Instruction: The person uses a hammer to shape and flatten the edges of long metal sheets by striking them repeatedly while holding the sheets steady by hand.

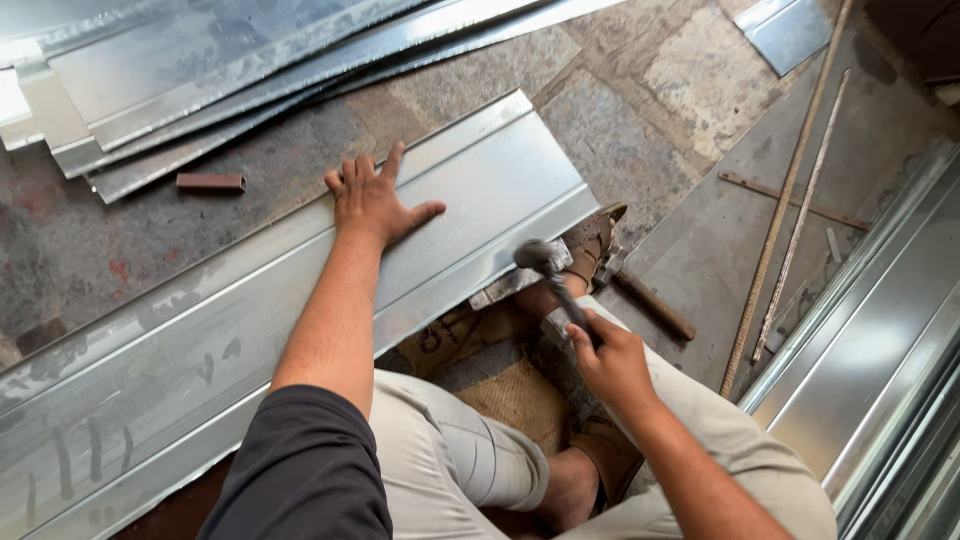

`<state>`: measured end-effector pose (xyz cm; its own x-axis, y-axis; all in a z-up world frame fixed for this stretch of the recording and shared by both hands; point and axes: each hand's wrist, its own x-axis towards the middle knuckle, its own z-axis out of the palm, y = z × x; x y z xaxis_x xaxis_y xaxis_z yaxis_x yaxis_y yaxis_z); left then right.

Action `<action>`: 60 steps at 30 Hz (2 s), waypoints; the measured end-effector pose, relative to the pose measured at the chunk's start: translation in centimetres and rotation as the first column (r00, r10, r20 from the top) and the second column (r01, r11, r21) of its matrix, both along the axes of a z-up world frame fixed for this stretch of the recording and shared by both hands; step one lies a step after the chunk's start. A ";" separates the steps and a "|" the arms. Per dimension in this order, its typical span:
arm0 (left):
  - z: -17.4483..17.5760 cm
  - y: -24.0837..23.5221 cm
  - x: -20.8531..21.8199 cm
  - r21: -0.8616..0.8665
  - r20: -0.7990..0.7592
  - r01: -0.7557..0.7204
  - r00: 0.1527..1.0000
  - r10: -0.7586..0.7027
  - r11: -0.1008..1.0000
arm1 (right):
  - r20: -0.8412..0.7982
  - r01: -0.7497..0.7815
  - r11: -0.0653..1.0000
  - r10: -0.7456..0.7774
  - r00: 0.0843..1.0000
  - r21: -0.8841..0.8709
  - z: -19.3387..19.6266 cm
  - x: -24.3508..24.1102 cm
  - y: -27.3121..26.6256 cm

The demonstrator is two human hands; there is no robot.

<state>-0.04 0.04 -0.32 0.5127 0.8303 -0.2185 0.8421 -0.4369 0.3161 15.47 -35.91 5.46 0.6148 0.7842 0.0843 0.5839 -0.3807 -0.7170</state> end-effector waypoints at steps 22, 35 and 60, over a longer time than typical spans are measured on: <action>0.0 -0.2 -3.7 0.016 -0.047 0.060 0.997 -0.059 0.998 | 0.029 0.095 0.975 -0.103 0.994 0.199 4.5 2.0 0.2; -1.0 0.7 -4.2 0.090 -0.008 0.096 0.995 -0.096 0.991 | 0.150 -0.065 0.983 0.040 0.988 0.171 0.0 1.0 -0.2; -1.5 1.1 -6.9 0.160 -0.031 0.119 0.993 -0.115 0.980 | 0.131 -0.104 0.847 0.041 0.991 0.521 9.8 3.2 0.3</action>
